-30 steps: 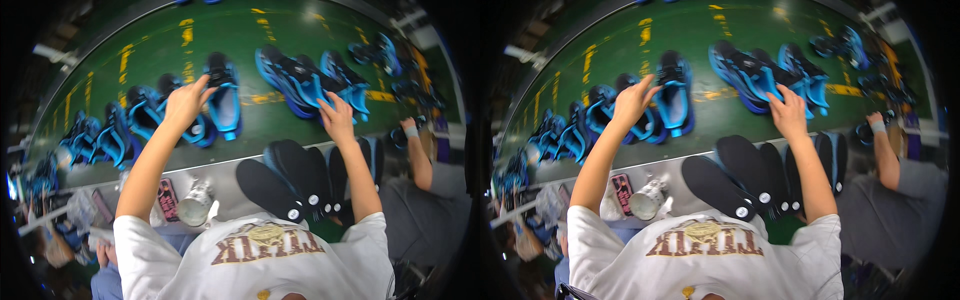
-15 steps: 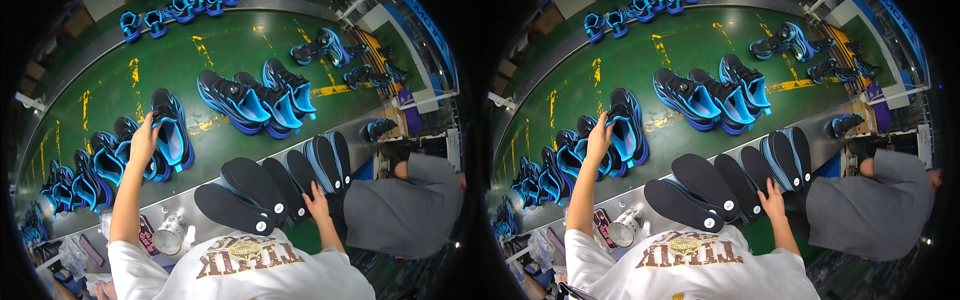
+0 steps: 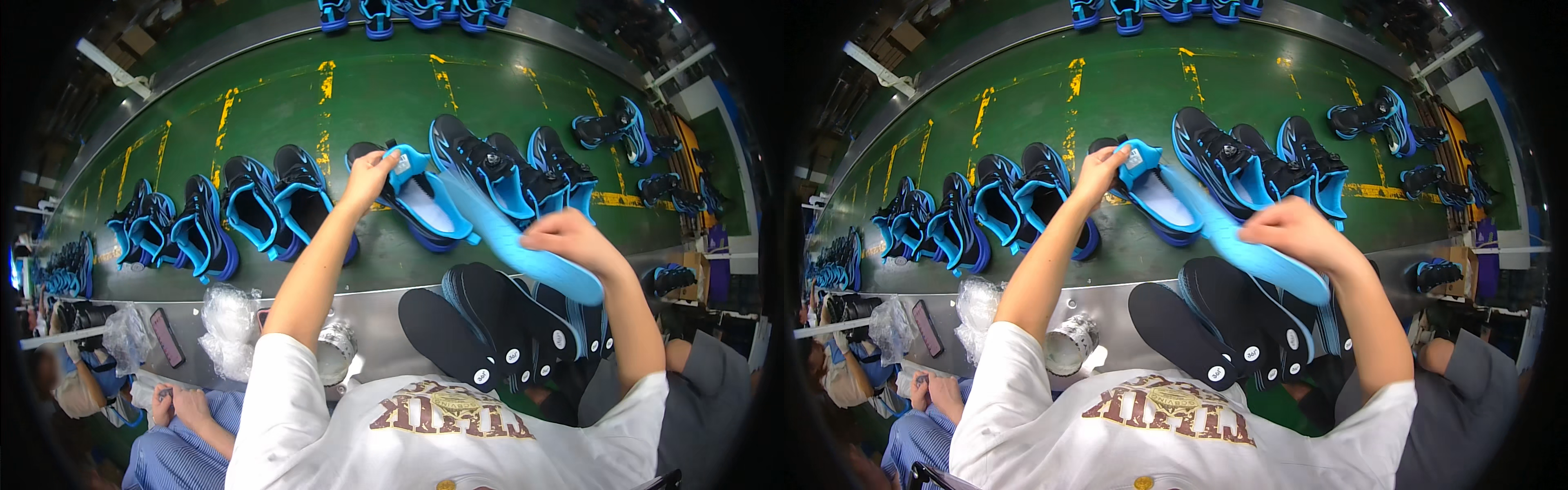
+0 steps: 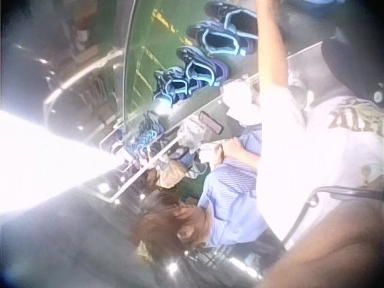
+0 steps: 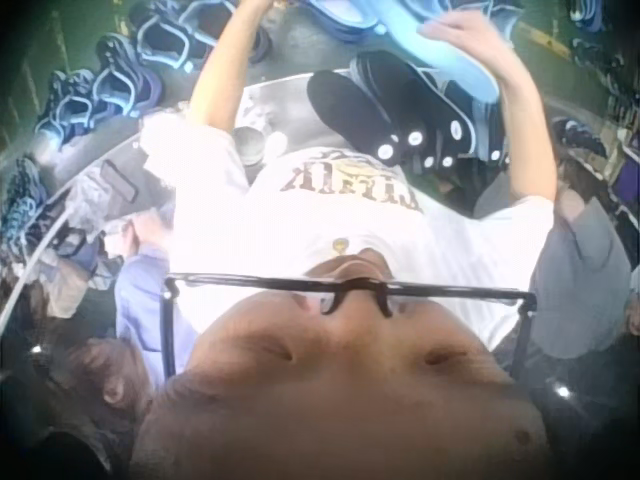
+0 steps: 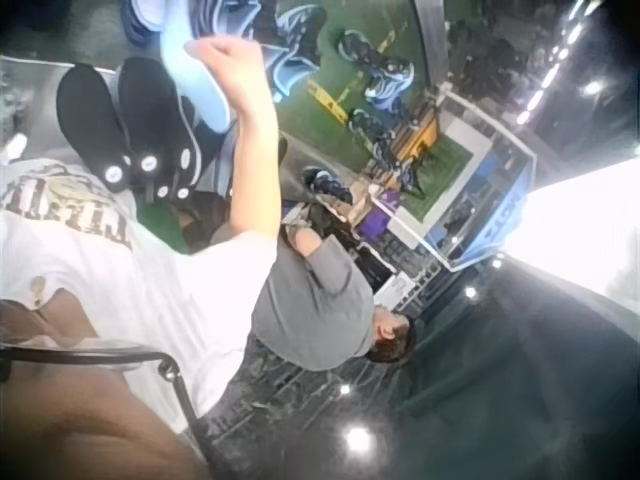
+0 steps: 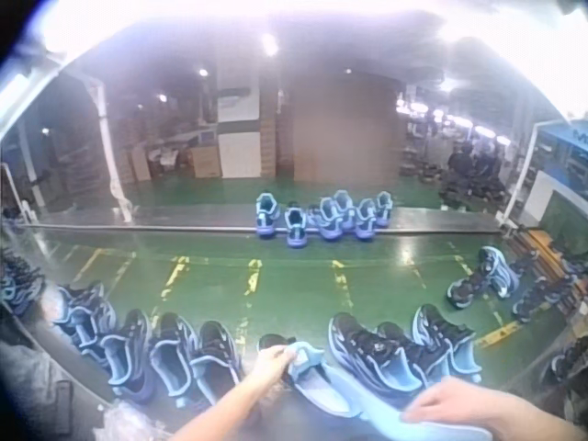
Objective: The person inserts insoles into shoes on a production line, handling one shoe at a time and smoothing the insole inside before moving to the next.
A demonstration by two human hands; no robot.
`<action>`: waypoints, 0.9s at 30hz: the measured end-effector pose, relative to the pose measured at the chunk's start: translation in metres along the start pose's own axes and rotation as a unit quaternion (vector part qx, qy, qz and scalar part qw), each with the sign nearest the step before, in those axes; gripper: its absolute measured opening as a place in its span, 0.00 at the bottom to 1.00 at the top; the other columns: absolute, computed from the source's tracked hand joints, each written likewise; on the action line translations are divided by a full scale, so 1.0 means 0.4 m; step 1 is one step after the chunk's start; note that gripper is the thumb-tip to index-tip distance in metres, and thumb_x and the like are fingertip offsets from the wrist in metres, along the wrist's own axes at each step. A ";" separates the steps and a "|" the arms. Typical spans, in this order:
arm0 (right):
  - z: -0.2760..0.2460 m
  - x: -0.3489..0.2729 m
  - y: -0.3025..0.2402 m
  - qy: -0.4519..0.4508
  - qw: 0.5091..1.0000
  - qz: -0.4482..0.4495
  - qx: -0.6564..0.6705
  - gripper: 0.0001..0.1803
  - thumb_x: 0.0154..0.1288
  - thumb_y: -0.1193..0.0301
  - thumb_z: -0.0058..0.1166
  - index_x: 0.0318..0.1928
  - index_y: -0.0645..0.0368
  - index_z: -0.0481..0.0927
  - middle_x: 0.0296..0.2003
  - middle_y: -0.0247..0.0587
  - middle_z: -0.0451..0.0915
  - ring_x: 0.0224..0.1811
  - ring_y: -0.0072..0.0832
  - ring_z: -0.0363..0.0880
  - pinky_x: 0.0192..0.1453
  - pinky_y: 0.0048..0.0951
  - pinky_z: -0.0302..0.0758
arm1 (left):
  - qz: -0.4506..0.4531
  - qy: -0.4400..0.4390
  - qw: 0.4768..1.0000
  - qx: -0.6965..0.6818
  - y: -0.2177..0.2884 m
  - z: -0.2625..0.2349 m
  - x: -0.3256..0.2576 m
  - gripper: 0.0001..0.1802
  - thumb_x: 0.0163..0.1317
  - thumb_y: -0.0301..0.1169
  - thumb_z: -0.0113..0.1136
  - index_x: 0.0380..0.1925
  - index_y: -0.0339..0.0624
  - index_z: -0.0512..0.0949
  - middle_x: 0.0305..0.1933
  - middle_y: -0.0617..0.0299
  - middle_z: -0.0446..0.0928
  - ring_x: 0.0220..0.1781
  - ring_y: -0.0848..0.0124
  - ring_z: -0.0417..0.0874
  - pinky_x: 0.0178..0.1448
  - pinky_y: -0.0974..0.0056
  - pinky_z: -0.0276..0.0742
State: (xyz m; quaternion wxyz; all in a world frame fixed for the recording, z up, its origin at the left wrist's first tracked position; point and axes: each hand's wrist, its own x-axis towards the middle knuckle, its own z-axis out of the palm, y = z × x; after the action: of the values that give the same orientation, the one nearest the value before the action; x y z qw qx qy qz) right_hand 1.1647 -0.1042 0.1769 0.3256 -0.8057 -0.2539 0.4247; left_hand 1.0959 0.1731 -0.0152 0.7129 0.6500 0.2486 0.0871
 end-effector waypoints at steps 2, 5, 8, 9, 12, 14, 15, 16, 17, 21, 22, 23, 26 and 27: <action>0.037 0.098 0.009 -0.072 0.997 0.008 -0.016 0.12 0.48 0.68 0.59 0.26 0.67 0.80 0.18 0.37 0.76 0.22 0.19 0.69 0.27 0.23 0.67 | -0.081 -0.005 0.994 -0.073 0.011 0.055 -0.010 0.13 0.56 0.40 0.57 0.33 0.41 0.76 0.12 0.78 0.57 0.10 0.86 0.51 0.15 0.76 0.41; 0.119 0.244 0.007 -0.086 0.985 0.020 -0.149 0.12 0.45 0.68 0.54 0.22 0.67 0.79 0.18 0.50 0.76 0.23 0.34 0.77 0.30 0.31 0.72 | -0.088 -0.024 0.994 -0.055 0.009 0.033 -0.017 0.14 0.56 0.40 0.57 0.34 0.41 0.76 0.13 0.77 0.58 0.12 0.86 0.53 0.16 0.76 0.44; 0.195 0.337 0.078 -0.009 0.932 -0.100 -0.349 0.10 0.48 0.73 0.47 0.23 0.67 0.78 0.25 0.56 0.76 0.29 0.47 0.76 0.38 0.40 0.73 | -0.089 -0.050 0.994 -0.046 0.021 0.027 -0.021 0.15 0.56 0.42 0.56 0.35 0.41 0.76 0.14 0.77 0.59 0.14 0.86 0.54 0.18 0.76 0.46; 0.214 0.353 0.095 0.008 0.915 -0.149 -0.375 0.10 0.50 0.71 0.47 0.22 0.66 0.78 0.23 0.55 0.75 0.28 0.47 0.75 0.37 0.41 0.72 | -0.090 -0.071 0.992 -0.048 0.026 0.023 -0.021 0.16 0.56 0.42 0.56 0.35 0.41 0.77 0.14 0.77 0.59 0.14 0.86 0.55 0.18 0.76 0.46; 0.231 0.324 0.094 -0.005 0.869 -0.217 -0.445 0.06 0.49 0.76 0.46 0.25 0.65 0.76 0.31 0.51 0.72 0.35 0.44 0.75 0.41 0.37 0.73 | -0.080 -0.125 0.988 -0.051 0.021 0.005 -0.015 0.17 0.57 0.43 0.56 0.36 0.41 0.77 0.15 0.76 0.61 0.16 0.85 0.55 0.20 0.76 0.47; 0.233 0.299 0.111 -0.002 0.833 -0.269 -0.483 0.06 0.49 0.77 0.46 0.27 0.65 0.76 0.32 0.48 0.71 0.37 0.40 0.74 0.40 0.34 0.74 | -0.082 -0.139 0.986 -0.038 0.021 0.001 -0.015 0.17 0.57 0.43 0.56 0.38 0.41 0.77 0.16 0.76 0.61 0.16 0.85 0.55 0.20 0.76 0.47; 0.224 0.290 0.124 -0.015 0.843 -0.252 -0.475 0.06 0.49 0.77 0.46 0.27 0.65 0.76 0.31 0.48 0.71 0.37 0.40 0.74 0.40 0.34 0.74 | -0.082 -0.149 0.985 -0.032 0.022 0.002 -0.013 0.17 0.57 0.43 0.56 0.39 0.41 0.77 0.16 0.76 0.61 0.16 0.85 0.55 0.20 0.76 0.48; 0.213 0.283 0.134 -0.028 0.853 -0.234 -0.466 0.06 0.49 0.77 0.45 0.27 0.66 0.75 0.31 0.49 0.70 0.37 0.41 0.74 0.41 0.35 0.74 | -0.084 -0.153 0.984 -0.041 0.018 0.007 -0.011 0.18 0.57 0.43 0.56 0.39 0.41 0.77 0.16 0.76 0.61 0.16 0.85 0.55 0.20 0.76 0.48; 0.209 0.283 0.136 -0.040 0.862 -0.218 -0.456 0.06 0.49 0.77 0.45 0.27 0.66 0.75 0.31 0.49 0.70 0.37 0.41 0.74 0.41 0.35 0.74 | -0.085 -0.156 0.983 -0.048 0.018 0.012 -0.010 0.18 0.57 0.42 0.56 0.40 0.41 0.77 0.16 0.76 0.61 0.17 0.85 0.55 0.20 0.76 0.48; 0.234 0.353 0.131 0.033 0.866 -0.210 -0.453 0.06 0.50 0.77 0.45 0.28 0.66 0.75 0.34 0.50 0.71 0.39 0.41 0.74 0.42 0.35 0.74 | -0.063 -0.166 0.983 -0.039 0.006 0.012 0.007 0.19 0.58 0.42 0.56 0.41 0.39 0.76 0.19 0.74 0.67 0.19 0.85 0.61 0.22 0.76 0.56; 0.238 0.378 0.144 0.044 0.867 -0.206 -0.451 0.06 0.51 0.76 0.46 0.28 0.66 0.75 0.35 0.53 0.70 0.41 0.43 0.72 0.42 0.38 0.73 | -0.027 -0.150 0.988 -0.025 -0.003 0.018 0.011 0.20 0.57 0.42 0.56 0.41 0.38 0.76 0.20 0.73 0.69 0.21 0.83 0.64 0.24 0.75 0.59; 0.242 0.377 0.144 0.073 0.867 -0.229 -0.436 0.07 0.51 0.75 0.47 0.28 0.66 0.75 0.36 0.54 0.70 0.41 0.44 0.72 0.43 0.39 0.73 | 0.007 -0.130 0.991 -0.010 -0.012 0.019 0.010 0.21 0.56 0.43 0.57 0.41 0.36 0.76 0.22 0.71 0.70 0.23 0.82 0.66 0.25 0.75 0.62; 0.245 0.326 0.136 0.148 0.865 -0.266 -0.400 0.11 0.52 0.68 0.51 0.29 0.65 0.76 0.40 0.58 0.69 0.42 0.48 0.70 0.44 0.41 0.72 | 0.045 -0.064 0.991 0.104 -0.013 0.037 -0.005 0.23 0.54 0.43 0.58 0.40 0.33 0.75 0.25 0.66 0.75 0.27 0.79 0.72 0.31 0.72 0.68; 0.239 0.306 0.112 0.119 0.872 -0.197 -0.432 0.12 0.51 0.67 0.52 0.30 0.65 0.76 0.40 0.58 0.69 0.42 0.48 0.71 0.44 0.41 0.72 | 0.047 -0.036 0.986 0.155 0.001 0.046 -0.021 0.24 0.53 0.44 0.59 0.40 0.32 0.74 0.27 0.64 0.76 0.29 0.77 0.73 0.33 0.71 0.70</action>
State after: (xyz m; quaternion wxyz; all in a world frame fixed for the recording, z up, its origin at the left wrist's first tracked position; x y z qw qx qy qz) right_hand 1.1517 -0.0203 0.0393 0.0494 -0.8437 -0.5250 0.1006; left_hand 1.0973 0.1530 -0.0120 0.6075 0.7660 0.2024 0.0571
